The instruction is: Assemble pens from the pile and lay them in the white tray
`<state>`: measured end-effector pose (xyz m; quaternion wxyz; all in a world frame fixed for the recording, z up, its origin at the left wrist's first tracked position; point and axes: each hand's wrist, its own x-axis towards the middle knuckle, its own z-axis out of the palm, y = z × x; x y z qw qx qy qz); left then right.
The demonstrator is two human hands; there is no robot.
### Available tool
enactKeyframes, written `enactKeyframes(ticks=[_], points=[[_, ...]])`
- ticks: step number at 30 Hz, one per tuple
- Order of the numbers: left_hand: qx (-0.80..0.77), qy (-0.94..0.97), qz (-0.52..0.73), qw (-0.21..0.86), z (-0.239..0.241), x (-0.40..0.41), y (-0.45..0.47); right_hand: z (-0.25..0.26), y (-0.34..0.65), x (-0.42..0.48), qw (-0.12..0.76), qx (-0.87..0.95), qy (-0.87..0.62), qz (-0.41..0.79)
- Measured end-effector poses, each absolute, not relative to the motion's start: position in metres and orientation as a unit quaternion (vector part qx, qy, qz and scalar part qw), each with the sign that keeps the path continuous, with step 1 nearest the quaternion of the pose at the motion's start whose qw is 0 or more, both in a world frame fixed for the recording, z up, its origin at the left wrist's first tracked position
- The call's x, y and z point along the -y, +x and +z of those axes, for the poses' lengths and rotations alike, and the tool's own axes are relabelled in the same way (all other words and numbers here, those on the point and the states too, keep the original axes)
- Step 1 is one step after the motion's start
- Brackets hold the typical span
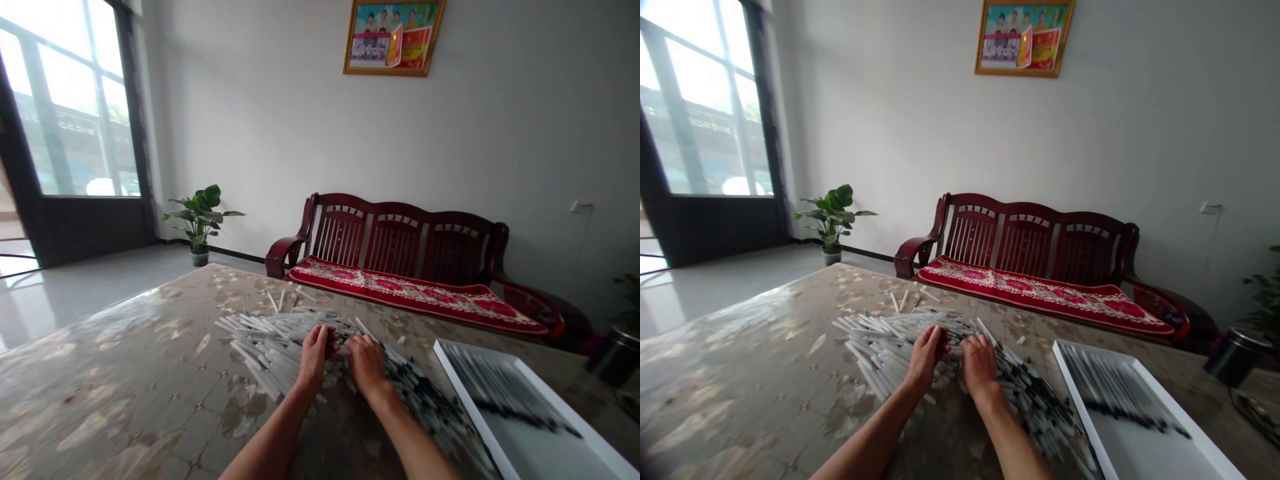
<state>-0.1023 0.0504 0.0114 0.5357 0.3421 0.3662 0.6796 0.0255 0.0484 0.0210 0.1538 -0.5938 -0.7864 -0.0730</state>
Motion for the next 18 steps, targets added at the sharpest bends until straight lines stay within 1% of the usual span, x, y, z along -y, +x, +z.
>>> enactKeyframes(ticks=[3,9,13,18], points=[[-0.385,0.399,0.646,0.525,0.009,-0.047,-0.096,0.024,0.039,-0.046,0.147,0.774,-0.608,-0.099],[-0.416,0.519,0.514,0.542,-0.005,-0.037,-0.076,0.026,0.061,-0.032,0.148,0.743,-0.634,-0.154],[-0.438,0.501,0.51,0.545,-0.012,-0.033,-0.069,0.027,0.068,-0.027,0.153,0.745,-0.63,-0.158],[-0.434,0.445,0.52,0.585,-0.01,-0.031,-0.07,0.028,0.081,-0.025,0.172,0.736,-0.642,-0.13]])
